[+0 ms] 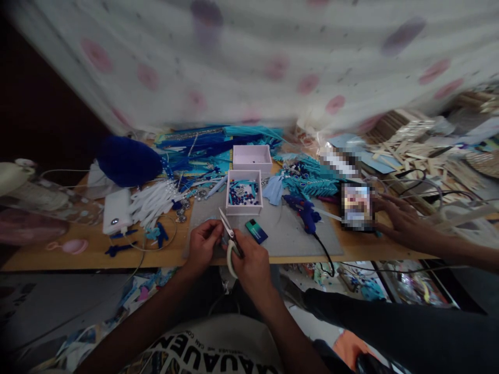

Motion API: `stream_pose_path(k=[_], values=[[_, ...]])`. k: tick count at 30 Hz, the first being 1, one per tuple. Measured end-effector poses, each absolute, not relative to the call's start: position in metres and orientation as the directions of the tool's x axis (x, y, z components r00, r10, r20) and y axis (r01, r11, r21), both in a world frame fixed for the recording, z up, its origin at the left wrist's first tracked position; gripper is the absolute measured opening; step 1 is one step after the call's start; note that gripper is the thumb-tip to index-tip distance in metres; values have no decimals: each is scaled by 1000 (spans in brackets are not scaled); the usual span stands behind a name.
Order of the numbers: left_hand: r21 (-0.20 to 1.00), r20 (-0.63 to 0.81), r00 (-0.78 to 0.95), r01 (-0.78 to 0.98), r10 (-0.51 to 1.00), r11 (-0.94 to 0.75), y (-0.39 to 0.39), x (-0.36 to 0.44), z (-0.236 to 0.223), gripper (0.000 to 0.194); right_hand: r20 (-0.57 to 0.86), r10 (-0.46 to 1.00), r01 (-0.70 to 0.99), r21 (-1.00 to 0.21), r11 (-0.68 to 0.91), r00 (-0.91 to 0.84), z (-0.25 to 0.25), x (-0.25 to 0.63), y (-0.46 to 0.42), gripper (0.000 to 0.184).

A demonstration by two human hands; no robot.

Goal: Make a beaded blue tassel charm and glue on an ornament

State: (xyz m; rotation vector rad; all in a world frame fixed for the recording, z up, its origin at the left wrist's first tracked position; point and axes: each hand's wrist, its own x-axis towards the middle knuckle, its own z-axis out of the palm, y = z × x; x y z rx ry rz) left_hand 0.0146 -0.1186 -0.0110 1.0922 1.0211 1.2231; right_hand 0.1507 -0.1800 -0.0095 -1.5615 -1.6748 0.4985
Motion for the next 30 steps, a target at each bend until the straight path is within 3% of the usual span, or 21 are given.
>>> stream_pose_path(k=[6, 11, 15, 18, 25, 30], values=[[982, -18, 83, -187, 996, 33, -120, 18, -8, 37, 338, 924, 670, -729, 137, 179, 0, 157, -185, 37], [982, -17, 96, -185, 995, 34, -120, 18, -10, 39, 246, 912, 722, -688, -75, 329, 16, 194, -203, 42], [981, 0, 102, -193, 995, 20, -120, 17, -10, 37, 86, 921, 846, -434, -309, 381, 16, 224, -216, 44], [982, -2, 99, -188, 995, 20, -120, 17, -10, 37, -5, 927, 897, -253, -363, 374, 14, 235, -216, 43], [983, -17, 86, -182, 996, 33, -120, 18, -9, 38, -56, 963, 961, -71, -267, 263, 30, 232, -186, 18], [981, -26, 99, -187, 995, 44, -119, 18, -8, 37, -176, 964, 979, 70, -189, 199, 47, 232, -154, 21]])
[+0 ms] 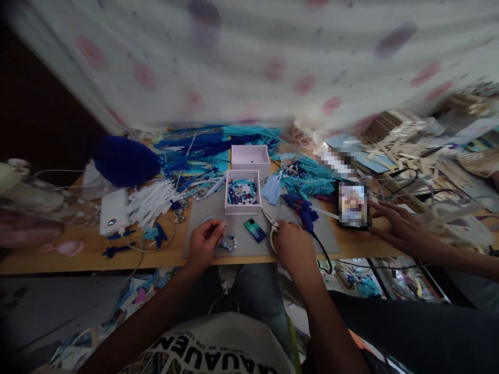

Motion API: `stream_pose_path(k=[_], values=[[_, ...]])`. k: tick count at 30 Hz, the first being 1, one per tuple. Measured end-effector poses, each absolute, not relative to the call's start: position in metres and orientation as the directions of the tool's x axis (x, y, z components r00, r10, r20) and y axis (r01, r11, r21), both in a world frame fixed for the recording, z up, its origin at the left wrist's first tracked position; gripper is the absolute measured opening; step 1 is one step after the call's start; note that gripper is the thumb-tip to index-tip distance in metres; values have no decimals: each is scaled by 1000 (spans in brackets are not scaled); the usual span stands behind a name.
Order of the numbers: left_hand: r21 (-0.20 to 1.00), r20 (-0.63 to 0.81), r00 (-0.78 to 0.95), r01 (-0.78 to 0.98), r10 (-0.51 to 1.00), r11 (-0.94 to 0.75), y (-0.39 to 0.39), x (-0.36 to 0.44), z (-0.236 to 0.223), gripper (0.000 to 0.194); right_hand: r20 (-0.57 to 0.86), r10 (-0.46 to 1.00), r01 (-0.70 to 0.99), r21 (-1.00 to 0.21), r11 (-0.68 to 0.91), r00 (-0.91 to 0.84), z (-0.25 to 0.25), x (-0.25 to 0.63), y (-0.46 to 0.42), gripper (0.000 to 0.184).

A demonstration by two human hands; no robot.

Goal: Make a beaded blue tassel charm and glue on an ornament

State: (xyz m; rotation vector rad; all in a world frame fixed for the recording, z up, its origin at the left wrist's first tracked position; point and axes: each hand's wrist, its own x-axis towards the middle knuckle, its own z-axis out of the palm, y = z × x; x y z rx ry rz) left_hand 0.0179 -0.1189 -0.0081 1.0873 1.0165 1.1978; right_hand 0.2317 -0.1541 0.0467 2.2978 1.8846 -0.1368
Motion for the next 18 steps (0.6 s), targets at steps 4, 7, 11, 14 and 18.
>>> stream_pose_path(k=[4, 7, 11, 14, 18], values=[[982, -26, 92, -184, 995, 43, -119, 18, -9, 37, -253, 954, 984, 114, -138, 163, 53, 235, -139, 24], [982, -22, 87, -187, 996, 38, -118, 18, -10, 37, -265, 956, 990, 101, -103, 126, 54, 238, -135, 22], [979, -12, 87, -202, 996, 29, -117, 19, -10, 36, -267, 959, 994, 77, -79, 97, 57, 245, -135, 15], [976, -11, 81, -217, 997, 28, -116, 19, -8, 38, -125, 987, 995, 5, -103, 103, 62, 247, -144, 16], [965, -45, 76, -255, 996, 63, -117, 18, -4, 39, 207, 963, 807, -590, -19, 173, 59, 224, -160, 24]])
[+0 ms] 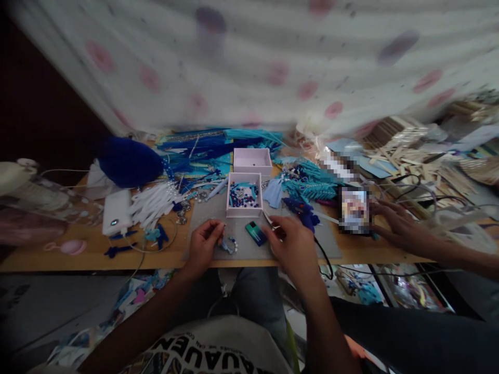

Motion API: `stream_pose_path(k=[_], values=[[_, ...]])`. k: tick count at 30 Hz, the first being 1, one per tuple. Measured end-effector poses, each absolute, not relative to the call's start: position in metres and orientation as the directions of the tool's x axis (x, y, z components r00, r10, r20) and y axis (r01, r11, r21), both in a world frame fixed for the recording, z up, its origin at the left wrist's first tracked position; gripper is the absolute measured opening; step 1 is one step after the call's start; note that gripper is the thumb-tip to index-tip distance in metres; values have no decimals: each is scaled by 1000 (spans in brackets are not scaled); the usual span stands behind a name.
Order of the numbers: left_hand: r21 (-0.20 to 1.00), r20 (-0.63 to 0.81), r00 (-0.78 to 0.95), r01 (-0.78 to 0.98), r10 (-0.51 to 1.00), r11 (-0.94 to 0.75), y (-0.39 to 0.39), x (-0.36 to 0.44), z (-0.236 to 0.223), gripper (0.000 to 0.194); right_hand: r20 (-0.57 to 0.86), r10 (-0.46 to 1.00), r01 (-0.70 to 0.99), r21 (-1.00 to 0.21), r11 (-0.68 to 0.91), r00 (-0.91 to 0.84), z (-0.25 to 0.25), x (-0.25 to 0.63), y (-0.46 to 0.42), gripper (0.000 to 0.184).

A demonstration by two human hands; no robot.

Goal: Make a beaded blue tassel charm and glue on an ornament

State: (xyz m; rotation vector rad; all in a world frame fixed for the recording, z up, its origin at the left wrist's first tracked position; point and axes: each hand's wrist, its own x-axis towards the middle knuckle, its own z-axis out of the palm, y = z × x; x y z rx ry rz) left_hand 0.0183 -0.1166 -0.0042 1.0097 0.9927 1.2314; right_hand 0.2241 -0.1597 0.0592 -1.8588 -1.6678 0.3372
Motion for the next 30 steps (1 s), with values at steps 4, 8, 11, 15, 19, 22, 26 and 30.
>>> stream_pose_path(k=[4, 8, 11, 15, 19, 22, 26, 30], values=[[937, -71, 76, -336, 995, 93, -117, 17, 5, 37, 32, 993, 145, -989, 15, 117, 41, 175, -158, 35], [940, -66, 40, -334, 997, 76, -115, 14, 17, 38, -36, 999, -237, -971, -39, -17, 28, 141, -140, 39], [952, -60, 10, -299, 998, 60, -111, 10, 22, 39, -32, 994, -317, -946, -65, -109, 27, 135, -129, 42], [961, -37, -21, -275, 999, 29, -103, 4, 24, 37, -9, 982, -287, -956, -64, -191, 30, 132, -120, 43], [968, -25, -37, -249, 999, 15, -98, 1, 23, 34, 4, 985, -266, -963, -42, -170, 31, 128, -113, 40], [968, -19, -38, -250, 999, 9, -94, 1, 21, 33, 15, 989, -241, -970, -21, -148, 28, 125, -109, 35], [946, -49, -51, -324, 997, 30, -91, 2, 17, 31, 61, 998, -139, -989, 60, -5, 23, 122, -108, 30], [903, -89, -68, -427, 994, 51, -92, 6, 15, 31, 179, 974, 77, -982, 170, 142, 21, 120, -112, 22]])
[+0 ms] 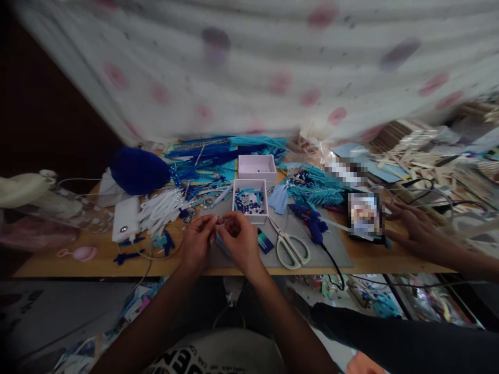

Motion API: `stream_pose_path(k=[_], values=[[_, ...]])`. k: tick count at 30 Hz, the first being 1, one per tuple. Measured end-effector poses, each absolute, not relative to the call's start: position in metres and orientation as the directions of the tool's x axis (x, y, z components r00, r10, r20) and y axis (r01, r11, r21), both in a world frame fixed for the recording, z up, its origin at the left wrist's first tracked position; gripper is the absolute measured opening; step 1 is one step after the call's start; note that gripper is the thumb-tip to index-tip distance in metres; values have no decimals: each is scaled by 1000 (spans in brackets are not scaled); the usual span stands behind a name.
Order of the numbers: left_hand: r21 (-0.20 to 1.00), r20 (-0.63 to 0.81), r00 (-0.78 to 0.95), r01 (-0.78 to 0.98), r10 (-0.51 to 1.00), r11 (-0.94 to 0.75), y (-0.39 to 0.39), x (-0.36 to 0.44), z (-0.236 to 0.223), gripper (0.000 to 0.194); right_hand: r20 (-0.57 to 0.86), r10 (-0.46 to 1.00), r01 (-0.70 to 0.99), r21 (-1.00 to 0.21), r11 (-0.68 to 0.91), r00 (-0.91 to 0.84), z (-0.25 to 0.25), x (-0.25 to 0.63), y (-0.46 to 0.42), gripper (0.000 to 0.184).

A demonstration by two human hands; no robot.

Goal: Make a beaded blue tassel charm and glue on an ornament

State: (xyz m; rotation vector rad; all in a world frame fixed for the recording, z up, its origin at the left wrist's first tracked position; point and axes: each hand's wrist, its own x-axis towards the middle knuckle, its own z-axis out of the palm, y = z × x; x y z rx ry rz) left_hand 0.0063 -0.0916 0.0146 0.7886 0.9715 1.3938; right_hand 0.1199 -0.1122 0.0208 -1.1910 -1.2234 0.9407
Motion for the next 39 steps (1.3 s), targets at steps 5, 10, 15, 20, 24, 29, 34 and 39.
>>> stream_pose_path(k=[5, 10, 15, 20, 24, 29, 34, 39], values=[[859, -158, -50, -499, 986, 112, -98, 11, 12, 33, 423, 873, 353, -877, 327, 244, 19, 118, -119, 9], [853, -184, -43, -503, 982, 138, -101, 11, 13, 36, 670, 708, 548, -686, 478, 222, 14, 115, -121, 16], [845, -211, -19, -505, 977, 173, -103, 11, 17, 38, 681, 689, 546, -686, 481, 249, 13, 116, -121, 17], [835, -213, 7, -518, 977, 186, -104, 9, 17, 39, 458, 835, 308, -877, 369, 304, 23, 118, -121, 13], [794, -219, 58, -570, 974, 212, -101, 7, 16, 42, 324, 898, 62, -945, 320, 298, 30, 118, -121, 15], [746, -187, 100, -633, 977, 208, -100, 7, 13, 41, 140, 966, -141, -975, 173, 215, 36, 116, -123, 21], [743, -179, 124, -633, 976, 216, -101, 6, 11, 43, 131, 969, -152, -975, 165, 209, 40, 113, -126, 26], [748, -180, 134, -625, 974, 224, -102, 7, 11, 43, 136, 970, -134, -977, 165, 203, 40, 112, -128, 23]])
